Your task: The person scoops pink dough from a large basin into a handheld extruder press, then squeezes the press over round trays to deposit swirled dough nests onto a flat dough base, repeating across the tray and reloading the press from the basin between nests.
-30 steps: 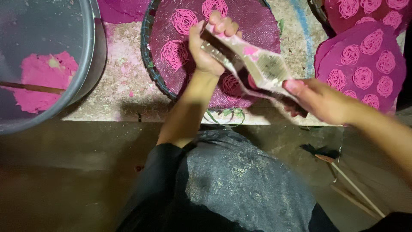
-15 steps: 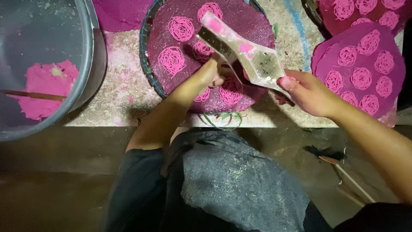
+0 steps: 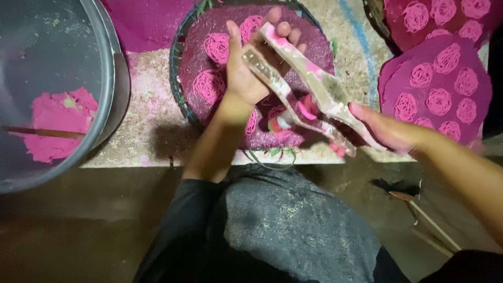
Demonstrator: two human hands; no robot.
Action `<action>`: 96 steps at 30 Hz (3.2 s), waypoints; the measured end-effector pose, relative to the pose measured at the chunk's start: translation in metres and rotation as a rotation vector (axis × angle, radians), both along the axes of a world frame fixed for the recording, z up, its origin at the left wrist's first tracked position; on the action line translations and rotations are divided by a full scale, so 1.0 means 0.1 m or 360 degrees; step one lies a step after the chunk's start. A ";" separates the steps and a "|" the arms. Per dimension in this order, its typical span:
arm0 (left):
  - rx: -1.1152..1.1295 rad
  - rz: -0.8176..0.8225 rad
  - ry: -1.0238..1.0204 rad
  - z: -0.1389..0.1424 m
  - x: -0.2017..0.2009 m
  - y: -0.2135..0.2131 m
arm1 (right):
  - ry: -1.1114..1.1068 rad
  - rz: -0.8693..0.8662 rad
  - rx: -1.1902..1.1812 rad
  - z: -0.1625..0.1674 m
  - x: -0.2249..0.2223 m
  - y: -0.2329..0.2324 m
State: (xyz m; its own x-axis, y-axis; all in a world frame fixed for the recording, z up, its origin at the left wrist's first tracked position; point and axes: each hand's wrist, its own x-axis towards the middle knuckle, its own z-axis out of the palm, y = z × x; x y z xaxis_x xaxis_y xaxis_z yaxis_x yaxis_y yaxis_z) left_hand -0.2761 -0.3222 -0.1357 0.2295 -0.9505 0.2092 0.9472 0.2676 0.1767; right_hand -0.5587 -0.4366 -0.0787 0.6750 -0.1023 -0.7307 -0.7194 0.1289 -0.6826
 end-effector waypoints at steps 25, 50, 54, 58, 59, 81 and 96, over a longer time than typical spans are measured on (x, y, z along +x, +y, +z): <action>-0.0098 0.0321 0.0107 -0.42 0.40 -0.59 | 0.0082 0.0040 -0.0712 0.19 0.62 -0.17; 0.0826 0.0363 -0.2007 -0.63 0.35 -0.26 | -0.0366 -0.0244 -0.0931 -0.46 0.29 -0.75; 0.0235 0.0244 -0.0552 -0.31 0.51 -0.51 | -0.0161 -0.0033 -0.0648 -0.34 0.39 -0.77; 0.0146 0.0088 0.0140 -0.08 0.59 -0.94 | -0.0025 -0.0036 -0.0362 -0.10 0.67 -0.84; 0.0040 0.0137 0.0151 -0.06 0.61 -1.05 | -0.0056 -0.0064 -0.0497 -0.05 0.76 -0.89; 0.0216 0.0543 0.0092 -0.05 0.90 -1.32 | -0.0155 -0.0057 -0.1036 0.06 1.29 -0.88; 0.1051 -0.0245 -0.1065 0.14 0.73 -1.24 | -0.0323 -0.0208 -0.1061 -0.05 1.16 -1.14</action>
